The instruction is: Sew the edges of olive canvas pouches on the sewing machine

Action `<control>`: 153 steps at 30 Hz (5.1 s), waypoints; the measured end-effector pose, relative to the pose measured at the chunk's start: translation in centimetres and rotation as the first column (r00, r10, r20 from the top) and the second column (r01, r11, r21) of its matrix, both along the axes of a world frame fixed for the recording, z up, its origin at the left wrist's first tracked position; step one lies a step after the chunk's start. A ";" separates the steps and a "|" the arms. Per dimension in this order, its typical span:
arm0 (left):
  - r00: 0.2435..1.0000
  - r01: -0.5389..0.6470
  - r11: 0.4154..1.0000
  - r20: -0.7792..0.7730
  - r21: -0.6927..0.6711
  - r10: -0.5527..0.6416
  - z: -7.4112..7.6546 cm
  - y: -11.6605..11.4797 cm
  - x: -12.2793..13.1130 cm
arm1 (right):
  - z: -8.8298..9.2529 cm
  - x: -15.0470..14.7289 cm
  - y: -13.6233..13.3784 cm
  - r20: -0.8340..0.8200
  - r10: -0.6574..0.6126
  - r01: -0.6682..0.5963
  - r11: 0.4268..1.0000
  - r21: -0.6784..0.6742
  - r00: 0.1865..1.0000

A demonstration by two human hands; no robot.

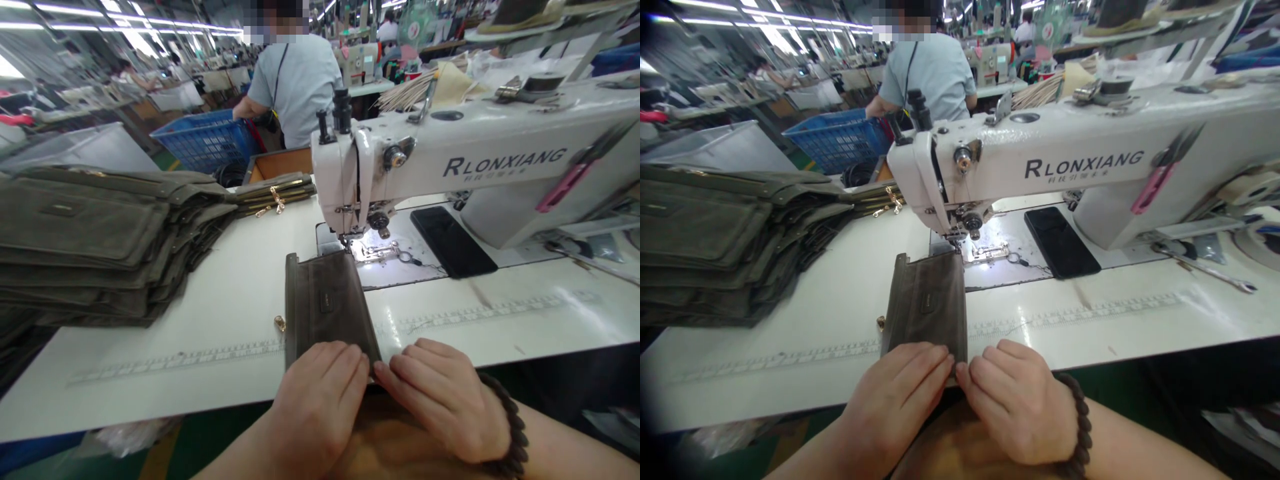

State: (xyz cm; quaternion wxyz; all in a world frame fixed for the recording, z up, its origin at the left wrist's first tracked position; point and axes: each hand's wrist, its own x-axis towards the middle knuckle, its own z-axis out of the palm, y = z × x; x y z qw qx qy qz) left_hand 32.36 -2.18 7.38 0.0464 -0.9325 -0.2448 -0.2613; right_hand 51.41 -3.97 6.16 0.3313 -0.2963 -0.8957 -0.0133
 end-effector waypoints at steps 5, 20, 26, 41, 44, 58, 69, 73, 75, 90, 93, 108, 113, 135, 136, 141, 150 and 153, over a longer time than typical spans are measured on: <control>0.998 0.061 0.998 -0.010 0.023 -0.061 -0.5 0.4 -0.2 | -0.1 -0.2 -0.1 0.028 0.002 0.000 0.998 -0.062 1.000; 0.988 0.103 0.994 -0.108 -0.039 -0.107 -2.1 4.0 -0.1 | -1.3 -0.1 2.9 0.287 -0.019 0.083 0.973 -0.213 0.958; 0.984 0.138 0.990 -0.107 -0.027 -0.141 -2.5 6.2 -0.3 | -1.1 0.2 4.4 0.421 0.003 0.076 0.982 -0.171 0.907; 0.983 0.157 0.987 -0.105 0.038 -0.153 -3.7 10.9 -0.2 | -0.9 -0.2 9.2 0.535 -0.023 0.130 0.978 -0.162 0.845; 0.982 0.149 0.987 -0.124 0.057 -0.141 -3.8 11.8 -0.1 | -1.3 -0.1 9.8 0.576 -0.075 0.198 0.968 -0.155 0.814; 0.958 0.122 0.989 -0.272 0.084 -0.095 -3.4 15.6 0.4 | -2.9 0.3 12.2 0.488 -0.201 0.238 0.971 -0.015 0.849; 0.902 -0.014 0.997 -0.431 -0.077 -0.021 -3.6 17.2 0.7 | -2.4 0.2 12.2 0.399 -0.213 0.254 0.966 -0.054 0.892; 0.904 -0.032 0.997 -0.427 -0.074 -0.002 -3.7 17.2 0.7 | -2.4 0.2 12.3 0.398 -0.227 0.267 0.963 -0.047 0.889; 0.903 -0.030 0.996 -0.430 -0.080 -0.007 -3.6 17.2 0.8 | -2.4 0.1 12.2 0.397 -0.228 0.267 0.963 -0.044 0.889; 0.918 -0.024 0.997 -0.397 -0.072 -0.006 -3.6 17.4 0.8 | -2.5 0.3 12.4 0.435 -0.207 0.258 0.964 -0.060 0.877; 0.920 -0.029 0.994 -0.391 -0.103 -0.013 -3.4 17.6 0.9 | -2.6 0.3 12.3 0.465 -0.216 0.278 0.958 -0.067 0.858; 0.861 -0.253 0.874 -0.508 -0.415 0.008 1.9 9.8 0.6 | -2.0 1.6 12.3 0.365 -0.122 0.201 0.961 -0.188 0.923; 0.938 -0.242 0.917 -0.320 -0.318 0.136 0.5 10.3 1.2 | -1.6 2.1 12.3 0.405 -0.027 0.111 0.977 -0.184 0.914; 0.968 -0.032 0.947 -0.245 -0.320 -0.050 -2.5 12.0 0.2 | -1.4 1.5 11.2 0.486 0.014 0.157 0.938 -0.310 0.874; 0.966 -0.027 0.950 -0.252 -0.312 -0.056 -2.6 12.0 0.2 | -1.4 1.5 11.1 0.491 0.025 0.146 0.941 -0.305 0.871; 0.952 -0.041 0.961 -0.304 -0.274 -0.046 -2.7 12.0 0.4 | -1.4 1.5 10.8 0.412 -0.029 0.113 0.977 -0.180 0.911; 0.934 -0.030 0.971 -0.352 -0.236 -0.057 -1.9 12.3 1.1 | -1.1 1.7 11.1 0.553 0.158 0.008 0.958 -0.286 0.818; 0.930 -0.022 0.972 -0.360 -0.233 -0.065 -1.8 12.3 1.2 | -0.7 1.9 11.1 0.591 0.174 0.006 0.957 -0.289 0.788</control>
